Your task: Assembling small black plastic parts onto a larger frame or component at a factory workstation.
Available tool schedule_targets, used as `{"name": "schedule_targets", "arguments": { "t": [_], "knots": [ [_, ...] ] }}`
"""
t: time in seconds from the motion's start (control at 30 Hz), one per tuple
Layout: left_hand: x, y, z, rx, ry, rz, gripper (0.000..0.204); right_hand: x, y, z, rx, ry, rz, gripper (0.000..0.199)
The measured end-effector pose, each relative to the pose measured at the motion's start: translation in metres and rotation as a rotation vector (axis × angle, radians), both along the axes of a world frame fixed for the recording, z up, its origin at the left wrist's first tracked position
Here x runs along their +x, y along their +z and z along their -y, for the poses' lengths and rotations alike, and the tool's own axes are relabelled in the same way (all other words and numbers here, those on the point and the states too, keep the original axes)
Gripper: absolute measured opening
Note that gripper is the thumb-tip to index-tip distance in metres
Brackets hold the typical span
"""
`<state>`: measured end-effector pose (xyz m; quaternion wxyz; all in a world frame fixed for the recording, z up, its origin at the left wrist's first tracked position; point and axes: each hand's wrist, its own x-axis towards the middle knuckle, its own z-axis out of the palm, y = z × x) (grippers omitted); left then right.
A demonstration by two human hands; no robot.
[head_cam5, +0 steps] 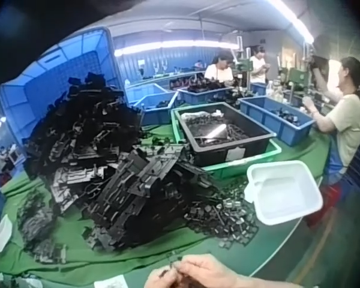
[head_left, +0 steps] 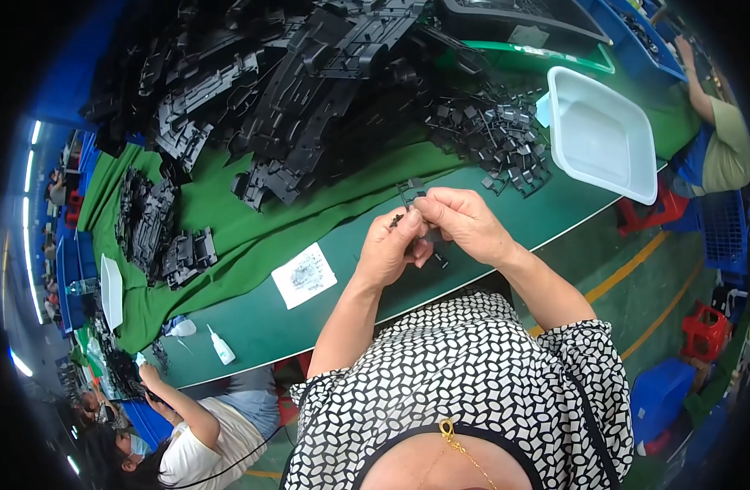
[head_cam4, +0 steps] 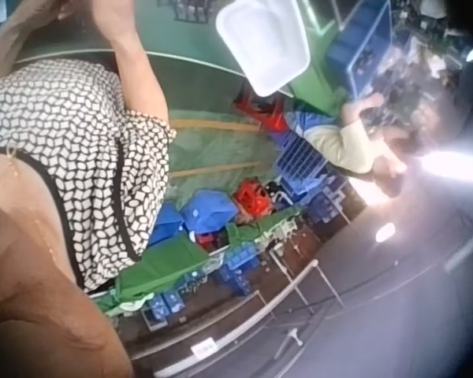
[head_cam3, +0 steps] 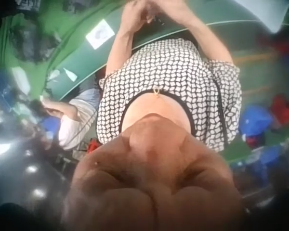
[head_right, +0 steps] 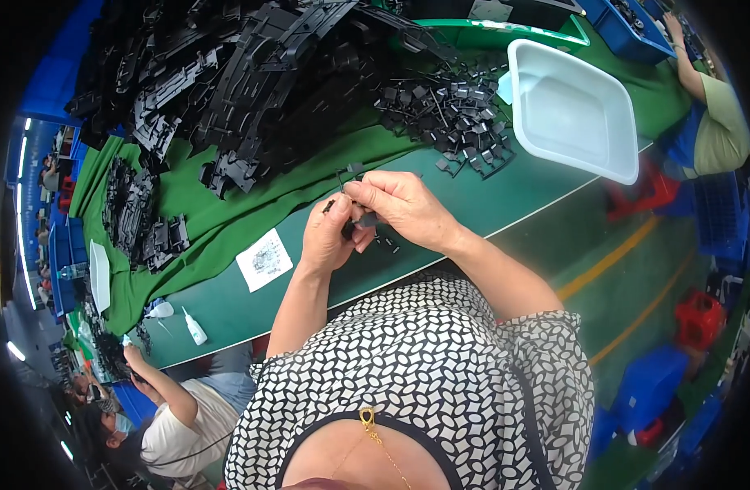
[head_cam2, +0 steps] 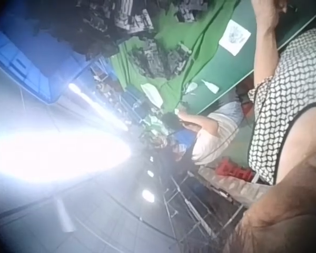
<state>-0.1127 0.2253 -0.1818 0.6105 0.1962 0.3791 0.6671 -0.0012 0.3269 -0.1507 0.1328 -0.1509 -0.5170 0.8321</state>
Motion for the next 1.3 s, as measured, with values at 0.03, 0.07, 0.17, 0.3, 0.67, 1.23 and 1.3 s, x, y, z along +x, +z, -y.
{"name": "schedule_targets", "arguments": {
  "t": [0.03,0.07,0.17,0.3,0.67,1.23,1.3],
  "knots": [
    [0.001,-0.002,0.0,-0.03,0.019,-0.122,0.029,0.0,-0.009,-0.001,0.119,-0.029,0.023,0.029],
    [0.001,-0.004,-0.001,-0.017,0.02,-0.191,0.029,0.0,-0.014,-0.003,0.238,-0.056,0.047,0.028],
    [0.002,-0.004,0.002,0.001,0.001,0.025,0.028,0.002,-0.011,-0.002,-0.035,0.018,0.037,0.026],
    [0.007,-0.001,0.003,-0.044,0.058,0.072,0.029,0.001,-0.019,-0.001,-0.268,0.013,0.012,0.032],
    [0.004,0.0,-0.003,-0.057,0.354,-0.321,0.031,-0.002,-0.014,0.0,-0.416,0.067,0.029,0.031],
    [-0.005,0.008,0.0,0.127,0.123,0.073,0.037,0.001,-0.022,-0.008,-0.811,-0.161,-0.279,0.035],
    [0.001,0.006,-0.002,0.15,0.098,-0.082,0.036,0.001,-0.016,-0.007,-0.524,-0.114,-0.057,0.03]
  ]
}}
